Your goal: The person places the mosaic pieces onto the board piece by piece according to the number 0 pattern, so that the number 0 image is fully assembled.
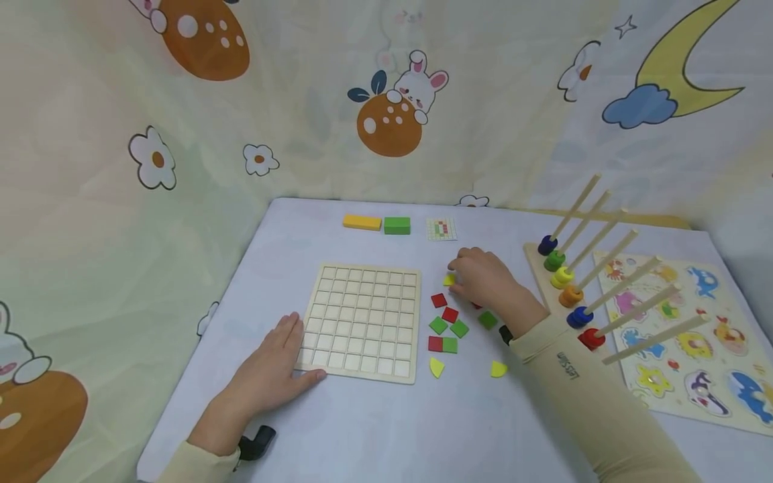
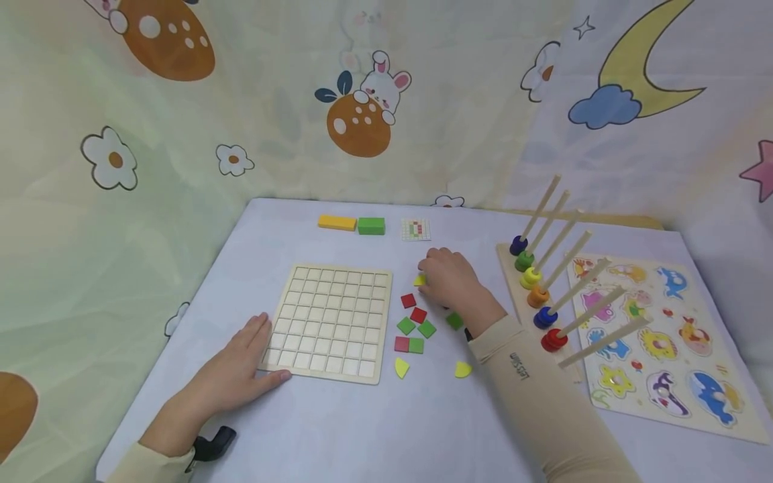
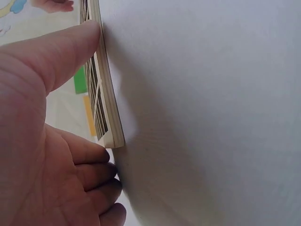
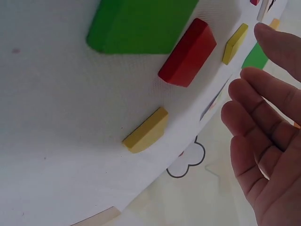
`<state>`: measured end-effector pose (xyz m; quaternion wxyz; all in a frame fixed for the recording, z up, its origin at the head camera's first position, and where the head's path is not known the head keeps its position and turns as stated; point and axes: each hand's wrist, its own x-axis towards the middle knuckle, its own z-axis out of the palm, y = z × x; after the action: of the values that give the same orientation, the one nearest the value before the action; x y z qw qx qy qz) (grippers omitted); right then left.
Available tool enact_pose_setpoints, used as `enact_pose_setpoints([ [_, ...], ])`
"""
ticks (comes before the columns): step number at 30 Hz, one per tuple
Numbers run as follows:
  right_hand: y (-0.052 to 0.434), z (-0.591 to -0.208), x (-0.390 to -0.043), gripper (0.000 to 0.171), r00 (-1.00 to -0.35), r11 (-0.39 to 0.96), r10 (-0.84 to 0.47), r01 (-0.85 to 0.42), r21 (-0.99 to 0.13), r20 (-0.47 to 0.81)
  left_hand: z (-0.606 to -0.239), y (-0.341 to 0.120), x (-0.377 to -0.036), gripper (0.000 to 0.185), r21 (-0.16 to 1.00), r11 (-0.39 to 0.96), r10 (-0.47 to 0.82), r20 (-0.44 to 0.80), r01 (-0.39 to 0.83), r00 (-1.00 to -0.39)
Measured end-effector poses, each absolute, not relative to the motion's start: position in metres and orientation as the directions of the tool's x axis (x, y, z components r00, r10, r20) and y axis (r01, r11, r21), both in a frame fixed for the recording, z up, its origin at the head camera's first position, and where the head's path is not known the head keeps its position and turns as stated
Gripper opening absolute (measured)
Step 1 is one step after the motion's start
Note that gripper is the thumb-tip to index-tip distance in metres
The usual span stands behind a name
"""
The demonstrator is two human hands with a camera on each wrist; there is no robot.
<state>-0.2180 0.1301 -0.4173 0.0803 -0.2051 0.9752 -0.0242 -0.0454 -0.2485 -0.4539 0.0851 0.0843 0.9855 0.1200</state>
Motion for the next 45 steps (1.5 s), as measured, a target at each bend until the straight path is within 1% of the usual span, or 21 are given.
enact_pose_setpoints([
  [8, 0.13, -0.418, -0.219, 0.037, -0.893, 0.906, -0.421, -0.422, -0.026, -0.162, -0.457, -0.249, -0.043, 0.107, 0.252, 0.956, 0.187, -0.132, 0.15, -0.973],
  [17, 0.13, -0.42, -0.217, 0.038, -0.9, 0.914, -0.406, -0.401, -0.061, -0.159, -0.456, -0.248, -0.043, 0.108, 0.243, 0.958, 0.185, -0.129, 0.15, -0.974],
  [25, 0.129, -0.424, -0.22, 0.027, -0.904, 0.912, -0.411, -0.404, -0.075, -0.118, -0.453, -0.248, -0.043, 0.107, 0.243, 0.959, 0.182, -0.137, 0.145, -0.974],
  [30, 0.128, -0.425, -0.221, 0.027, -0.907, 0.915, -0.402, -0.396, -0.074, -0.123, -0.452, -0.247, -0.044, 0.108, 0.234, 0.963, 0.176, -0.155, 0.137, -0.972],
  [38, 0.127, -0.427, -0.223, 0.027, -0.909, 0.916, -0.402, -0.397, -0.063, -0.114, -0.449, -0.248, -0.045, 0.106, 0.214, 0.965, 0.187, -0.152, 0.152, -0.971],
  [45, 0.117, -0.421, -0.223, 0.026, -0.916, 0.921, -0.389, -0.383, -0.076, -0.095, -0.448, -0.248, -0.048, 0.106, 0.206, 0.967, 0.186, -0.171, 0.15, -0.967],
])
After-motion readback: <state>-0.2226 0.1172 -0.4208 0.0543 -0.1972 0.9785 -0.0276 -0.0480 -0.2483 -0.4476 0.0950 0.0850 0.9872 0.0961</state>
